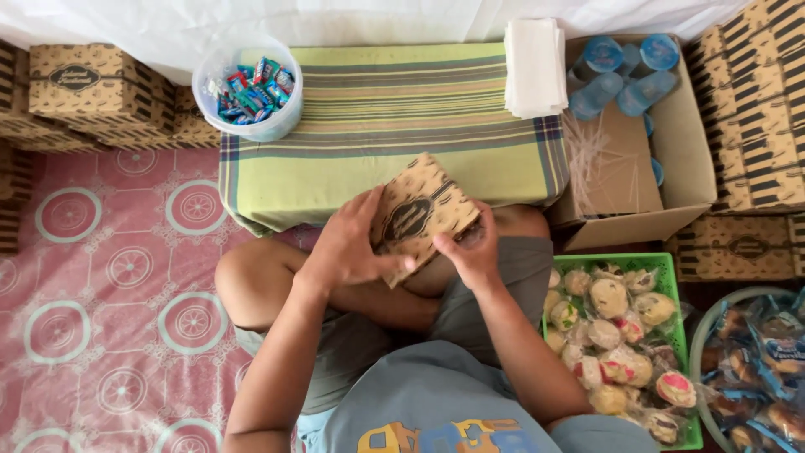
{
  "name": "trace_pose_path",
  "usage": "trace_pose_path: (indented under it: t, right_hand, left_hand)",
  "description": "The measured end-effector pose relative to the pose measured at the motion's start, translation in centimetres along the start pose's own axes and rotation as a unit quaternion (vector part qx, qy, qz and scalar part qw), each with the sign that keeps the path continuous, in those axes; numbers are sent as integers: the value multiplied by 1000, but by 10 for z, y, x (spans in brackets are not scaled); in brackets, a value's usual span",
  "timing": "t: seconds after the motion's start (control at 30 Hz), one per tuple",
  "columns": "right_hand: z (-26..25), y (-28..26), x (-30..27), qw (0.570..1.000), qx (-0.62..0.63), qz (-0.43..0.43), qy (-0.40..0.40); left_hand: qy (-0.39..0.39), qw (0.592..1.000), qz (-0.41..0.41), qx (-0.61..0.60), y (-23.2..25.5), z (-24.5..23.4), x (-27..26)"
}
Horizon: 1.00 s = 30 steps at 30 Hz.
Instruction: The person is seen sitting on the floor, taking snack items from a green crate and placing them into small cardboard boxes, then folding the boxes closed.
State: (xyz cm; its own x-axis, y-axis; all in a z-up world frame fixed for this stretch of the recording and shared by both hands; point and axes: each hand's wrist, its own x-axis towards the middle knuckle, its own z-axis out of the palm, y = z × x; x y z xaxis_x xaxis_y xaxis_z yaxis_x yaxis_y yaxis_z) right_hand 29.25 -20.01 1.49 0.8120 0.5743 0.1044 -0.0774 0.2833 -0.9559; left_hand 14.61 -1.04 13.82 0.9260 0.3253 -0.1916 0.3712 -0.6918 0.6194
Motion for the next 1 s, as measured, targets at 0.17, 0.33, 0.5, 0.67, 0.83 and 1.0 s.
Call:
trace_pose_path:
  t: [0.17,0.33,0.5,0.67,0.83,1.0]
  right_hand:
    - [0,14,-1,998,-52,-6,41]
    - [-6,16,2,994,-105,31,3]
    - [-19,14,2,981,-148,127,-1]
    - [-48,47,1,975,-220,20,-21]
    - [-29,0,1,959,-278,31,-35]
    - [-15,-28,0,937,-337,-44,-78]
  left_hand:
    - [-4,992,18,129,9,10,12]
    - [29,993,82,77,-9,-5,26]
    - [-94,994,32,-50,-14,-44,43]
    - [-168,943,-2,-287,-63,-55,83]
    - [-150,846,-149,-489,-80,-63,112]
    - [-72,724,-220,-650,-89,-78,127]
